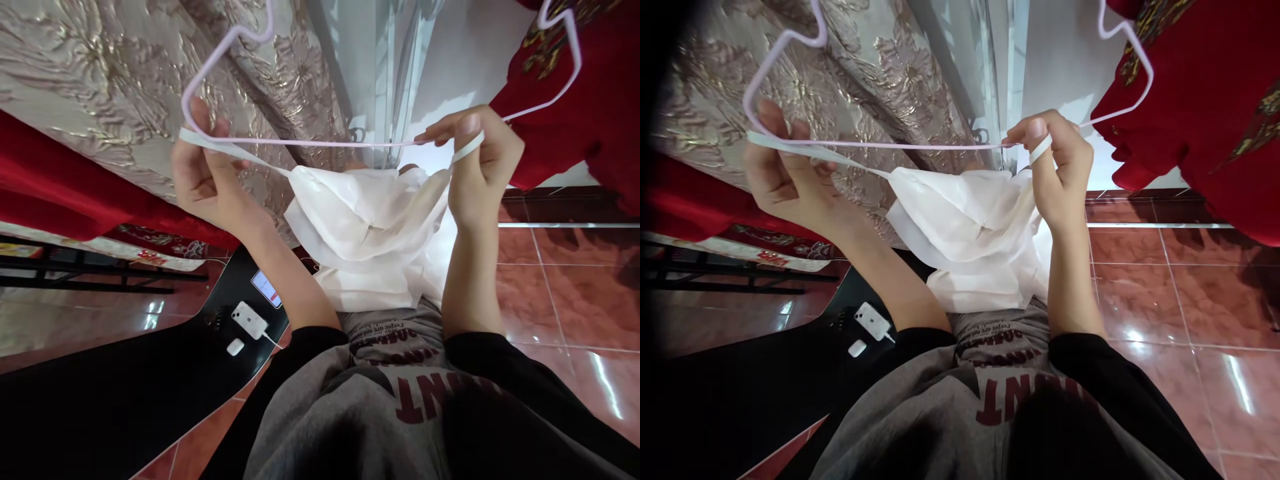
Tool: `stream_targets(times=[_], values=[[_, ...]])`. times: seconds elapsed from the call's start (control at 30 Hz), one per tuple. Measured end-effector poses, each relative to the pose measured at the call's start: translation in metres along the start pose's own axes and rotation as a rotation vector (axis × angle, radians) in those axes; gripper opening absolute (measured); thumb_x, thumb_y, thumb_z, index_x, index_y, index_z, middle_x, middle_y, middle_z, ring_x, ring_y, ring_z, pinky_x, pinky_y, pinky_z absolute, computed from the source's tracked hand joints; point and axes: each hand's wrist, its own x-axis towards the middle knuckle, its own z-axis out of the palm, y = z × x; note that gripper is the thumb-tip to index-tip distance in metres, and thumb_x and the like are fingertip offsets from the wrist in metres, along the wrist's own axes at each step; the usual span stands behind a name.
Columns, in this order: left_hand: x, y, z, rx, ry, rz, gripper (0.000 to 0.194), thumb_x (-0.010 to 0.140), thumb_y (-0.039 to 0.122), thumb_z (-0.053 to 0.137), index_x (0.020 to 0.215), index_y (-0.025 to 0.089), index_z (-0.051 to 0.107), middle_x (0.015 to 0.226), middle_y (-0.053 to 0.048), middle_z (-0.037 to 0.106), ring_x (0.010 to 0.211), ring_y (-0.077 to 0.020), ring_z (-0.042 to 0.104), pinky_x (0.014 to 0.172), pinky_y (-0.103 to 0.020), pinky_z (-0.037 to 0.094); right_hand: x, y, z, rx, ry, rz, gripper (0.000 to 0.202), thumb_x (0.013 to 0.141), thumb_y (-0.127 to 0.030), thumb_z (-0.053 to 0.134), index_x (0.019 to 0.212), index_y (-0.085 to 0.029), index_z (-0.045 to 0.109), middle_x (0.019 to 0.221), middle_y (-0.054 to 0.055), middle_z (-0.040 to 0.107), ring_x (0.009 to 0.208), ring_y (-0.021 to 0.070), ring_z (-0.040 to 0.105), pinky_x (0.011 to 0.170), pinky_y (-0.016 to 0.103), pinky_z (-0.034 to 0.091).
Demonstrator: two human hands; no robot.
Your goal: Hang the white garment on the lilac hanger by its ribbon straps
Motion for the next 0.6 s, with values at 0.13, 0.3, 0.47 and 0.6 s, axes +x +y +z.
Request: stream_targets(times=[0.13,0.3,0.47,0.6], values=[[0.016,-0.004,0.008,-0.268,-0.008,-0.045,0.040,0.100,-0.009,0.043,0.100,0.016,0.074,0.111,-0.004,0.075,0.112,-0.0196,0.070,0.098,-0.035,0.057,-0.001,0.007,-0.002,-0.069,-0.012,0.006,0.042,0.097,-0.057,0.042,0.085,-0.031,0.073,0.085,0.002,0.072,0.086,0.0199,0.065,0.086,0.043,0.049],[0.043,0.022,0.034,-0.013,-0.424,-0.087,0.021,0.098,-0.009,0.057,0.105,0.002,0.074,0.098,-0.008,0.074,0.098,-0.0211,0.071,0.094,-0.032,0.057,-0.003,0.011,-0.001,-0.212,0.001,-0.004,0.051,0.098,-0.061,0.035,0.081,-0.028,0.070,0.083,0.003,0.069,0.085,0.0183,0.062,0.093,0.044,0.050],[0.069,0.044,0.049,0.229,-0.839,0.020,0.031,0.093,-0.013,0.056,0.105,0.010,0.073,0.094,-0.004,0.062,0.089,-0.0172,0.061,0.083,-0.022,0.053,-0.008,0.008,0.002,-0.276,0.004,-0.019,0.051,0.099,-0.060,0.035,0.085,-0.027,0.071,0.080,0.003,0.067,0.087,0.0182,0.061,0.098,0.045,0.048],[0.058,0.036,0.049,0.151,-0.485,-0.233,0.030,0.093,-0.013,0.056,0.091,0.014,0.070,0.089,-0.003,0.062,0.082,-0.0155,0.061,0.077,-0.020,0.051,-0.010,0.006,0.002,-0.235,-0.062,-0.037,0.036,0.099,-0.052,0.044,0.093,-0.030,0.072,0.093,0.000,0.072,0.094,0.0189,0.063,0.097,0.045,0.047]])
